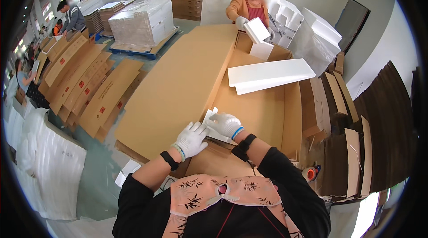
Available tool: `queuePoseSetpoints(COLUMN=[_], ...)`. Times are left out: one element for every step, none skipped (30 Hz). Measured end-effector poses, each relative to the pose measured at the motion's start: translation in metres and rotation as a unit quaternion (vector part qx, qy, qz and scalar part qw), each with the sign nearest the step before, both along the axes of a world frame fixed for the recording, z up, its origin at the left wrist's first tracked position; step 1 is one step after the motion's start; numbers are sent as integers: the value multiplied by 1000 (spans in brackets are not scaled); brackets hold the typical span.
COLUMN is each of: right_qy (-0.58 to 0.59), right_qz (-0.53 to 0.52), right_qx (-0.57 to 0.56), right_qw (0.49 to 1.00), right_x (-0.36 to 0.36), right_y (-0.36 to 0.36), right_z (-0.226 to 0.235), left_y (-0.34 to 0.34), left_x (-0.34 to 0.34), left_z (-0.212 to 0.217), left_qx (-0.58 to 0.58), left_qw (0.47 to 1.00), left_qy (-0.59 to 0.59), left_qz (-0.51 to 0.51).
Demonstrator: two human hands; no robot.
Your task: The person assembles flat-packed cardboard boxes in a warehouse environment. They fold the cardboard panels into shape, insert white foam corner protectors, and secure the box flaps using a handheld tape dispenser. The process is repeated for multiple units, with the person handling stacks of flat cardboard and foam pieces.
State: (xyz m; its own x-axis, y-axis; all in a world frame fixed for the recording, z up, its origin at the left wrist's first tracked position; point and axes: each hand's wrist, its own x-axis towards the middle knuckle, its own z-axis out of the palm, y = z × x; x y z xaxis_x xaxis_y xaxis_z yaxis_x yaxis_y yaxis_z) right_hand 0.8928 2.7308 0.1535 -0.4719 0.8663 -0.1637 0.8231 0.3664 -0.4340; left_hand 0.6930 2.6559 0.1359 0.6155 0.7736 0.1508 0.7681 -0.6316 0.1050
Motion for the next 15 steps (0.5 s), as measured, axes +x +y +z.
queuePoseSetpoints(right_qy=[-34, -75, -72, -68, -66, -40, -14, 13, 16, 18, 25, 30, 38, 45, 12], right_qz=[-17, -27, -56, -85, -115, -149, -185, -217, -230, -243, -230, -221, -175, -128, -127], right_qx=[11, 47, 50, 51, 54, 48, 41, 33, 46, 56, 63, 70, 122, 173, 198], right_qw=[999, 996, 995, 993, 990, 987, 982, 975, 972, 968, 971, 972, 976, 975, 972], right_x=[-12, -21, -22, -21, -19, -12, 3, 17, 33, 50, 67, 88, 113, 138, 159], right_y=[0, -1, 0, 3, 7, 13, 21, 26, 27, 26, 21, 12, 3, -10, -28], right_z=[6, 10, 7, 0, -6, -15, -22, -26, -25, -22, -14, -1, 8, 15, 26], left_y=[-1, -1, -1, 0, 1, 2, 4, 4, 5, 5, 5, 7, 8, 8, 7], left_x=[-1, -2, -2, -3, -3, -1, 1, 0, 0, -1, -4, -6, -7, -8, -10], left_z=[0, 1, 2, 4, 7, 10, 11, 12, 12, 11, 8, 2, -2, -5, -4], left_qx=[2, -5, -12, -19, -29, -39, -49, -47, -45, -45, -24, -4, 15, 7, -9], left_qw=[1000, 1000, 1000, 999, 999, 999, 998, 999, 999, 998, 999, 999, 998, 999, 999], left_qy=[-11, -16, -21, -25, -20, -17, -13, -13, -13, -11, -18, -26, -34, -22, -14], left_qz=[-2, -5, -7, -10, -13, -17, -23, -23, -26, -29, -30, -35, -43, -39, -32])
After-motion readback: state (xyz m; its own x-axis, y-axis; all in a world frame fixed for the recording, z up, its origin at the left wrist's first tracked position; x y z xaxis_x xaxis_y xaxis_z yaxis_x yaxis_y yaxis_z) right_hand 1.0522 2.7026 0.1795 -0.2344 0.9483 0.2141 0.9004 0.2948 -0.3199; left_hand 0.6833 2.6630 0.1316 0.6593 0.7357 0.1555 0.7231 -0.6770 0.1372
